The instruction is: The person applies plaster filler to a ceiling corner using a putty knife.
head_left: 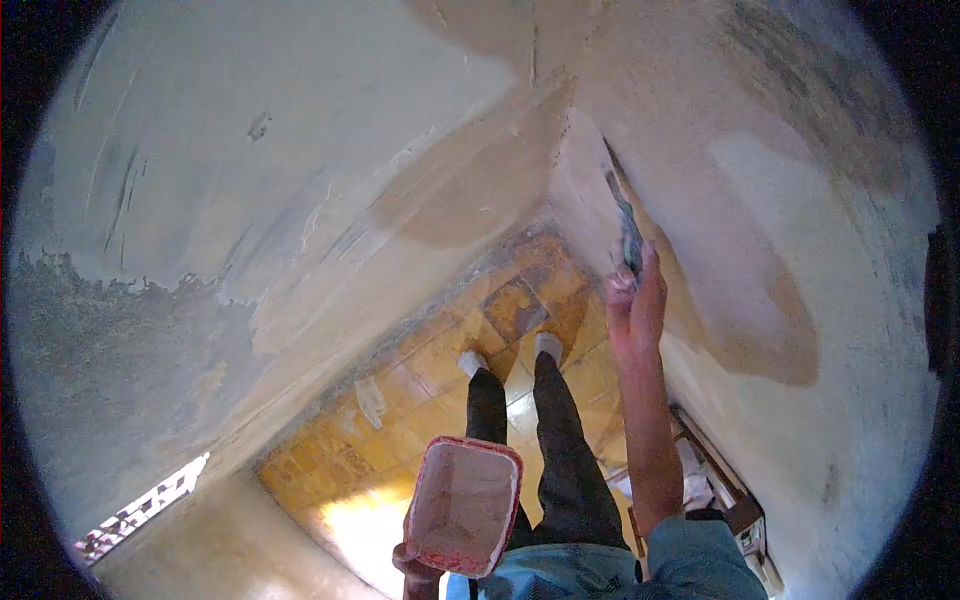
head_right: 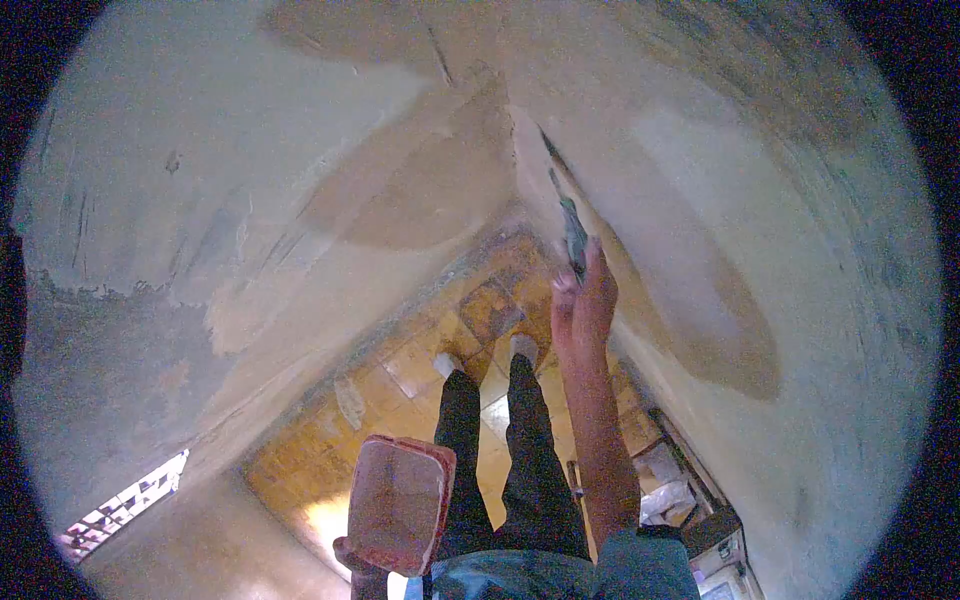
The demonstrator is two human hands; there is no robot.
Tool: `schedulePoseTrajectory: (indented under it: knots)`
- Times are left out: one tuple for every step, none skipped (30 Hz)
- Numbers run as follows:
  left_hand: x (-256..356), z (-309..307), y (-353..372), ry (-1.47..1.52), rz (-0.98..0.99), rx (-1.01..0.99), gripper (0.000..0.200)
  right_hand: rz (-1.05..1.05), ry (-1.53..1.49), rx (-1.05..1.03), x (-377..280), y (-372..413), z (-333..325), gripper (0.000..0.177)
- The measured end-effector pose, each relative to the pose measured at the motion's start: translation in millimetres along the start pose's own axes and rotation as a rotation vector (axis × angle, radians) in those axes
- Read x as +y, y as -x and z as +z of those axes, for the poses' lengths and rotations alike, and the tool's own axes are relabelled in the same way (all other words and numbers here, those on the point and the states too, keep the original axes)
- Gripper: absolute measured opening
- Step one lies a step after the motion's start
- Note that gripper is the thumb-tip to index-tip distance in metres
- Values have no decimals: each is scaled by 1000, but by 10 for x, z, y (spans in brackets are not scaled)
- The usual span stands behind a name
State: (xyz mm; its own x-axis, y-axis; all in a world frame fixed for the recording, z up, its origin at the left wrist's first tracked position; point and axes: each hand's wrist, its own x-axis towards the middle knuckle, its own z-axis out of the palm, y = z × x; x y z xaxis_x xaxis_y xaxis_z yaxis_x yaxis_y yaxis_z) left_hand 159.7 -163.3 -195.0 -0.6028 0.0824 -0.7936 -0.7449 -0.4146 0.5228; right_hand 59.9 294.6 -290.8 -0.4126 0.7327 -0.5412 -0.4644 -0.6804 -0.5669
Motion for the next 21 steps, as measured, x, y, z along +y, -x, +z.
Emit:
schedulePoseTrajectory:
  knots:
    - [-5, 17, 2, -5, 8, 44, 86, 3, 1, 30, -10, 79, -100, 26]
    - [41, -105, -33, 45, -130, -111, 83, 6, 2, 61, -26, 151, -177, 26]
    - [110, -333, -95, 96, -266, -265, 80, 35, 19, 50, -42, 208, -220, 25]
    - [105, -559, -122, 147, -403, -419, 77, 63, 36, 41, -67, 263, -256, 24]
    - [18, -705, -100, 139, -336, -326, 77, 90, 52, 34, -90, 281, -284, 22]
    - [-73, -835, -63, 129, -269, -231, 78, 93, 96, 14, -83, 245, -309, 22]
    - [-122, -895, -52, 119, -201, -137, 78, 95, 139, -6, -62, 179, -326, 21]
    - [-142, -956, -68, 141, -208, -153, 77, 96, 182, -26, -49, 114, -325, 21]
    - [-145, -988, -88, 161, -214, -169, 77, 88, 193, -41, -38, 51, -279, 20]
    - [-130, -961, -94, 181, -220, -186, 76, 80, 204, -56, -23, -24, -214, 20]
    - [-112, -922, -82, 156, -224, -195, 76, 74, 215, -70, -12, -96, -167, 20]
    - [-66, -765, -66, 131, -227, -204, 75, 58, 235, -76, -6, -167, -131, 20]
    - [-51, -674, -60, 107, -231, -215, 74, 42, 255, -82, -1, -236, -97, 21]
    - [-93, -697, -104, 288, -261, -388, 73, 27, 275, -90, 6, -292, -64, 21]
    - [-147, -741, -179, 470, -289, -559, 73, 23, 296, -78, 0, -324, -27, 21]
    - [-181, -781, -214, 653, -314, -730, 72, 19, 318, -67, -26, -349, 14, 20]
    - [-167, -841, -173, 492, -273, -535, 72, 16, 340, -56, -39, -371, 33, 20]
    - [-115, -849, -104, 332, -232, -339, 71, 19, 321, -72, -40, -420, -6, 19]
    - [-80, -850, -58, 171, -192, -145, 70, 21, 302, -87, -46, -481, -71, 18]
    - [-76, -835, -34, 115, -159, -142, 73, 23, 284, -102, -41, -525, -118, 18]
    - [-28, -575, -22, 58, -125, -140, 75, 30, 261, -96, -54, -522, -94, 17]
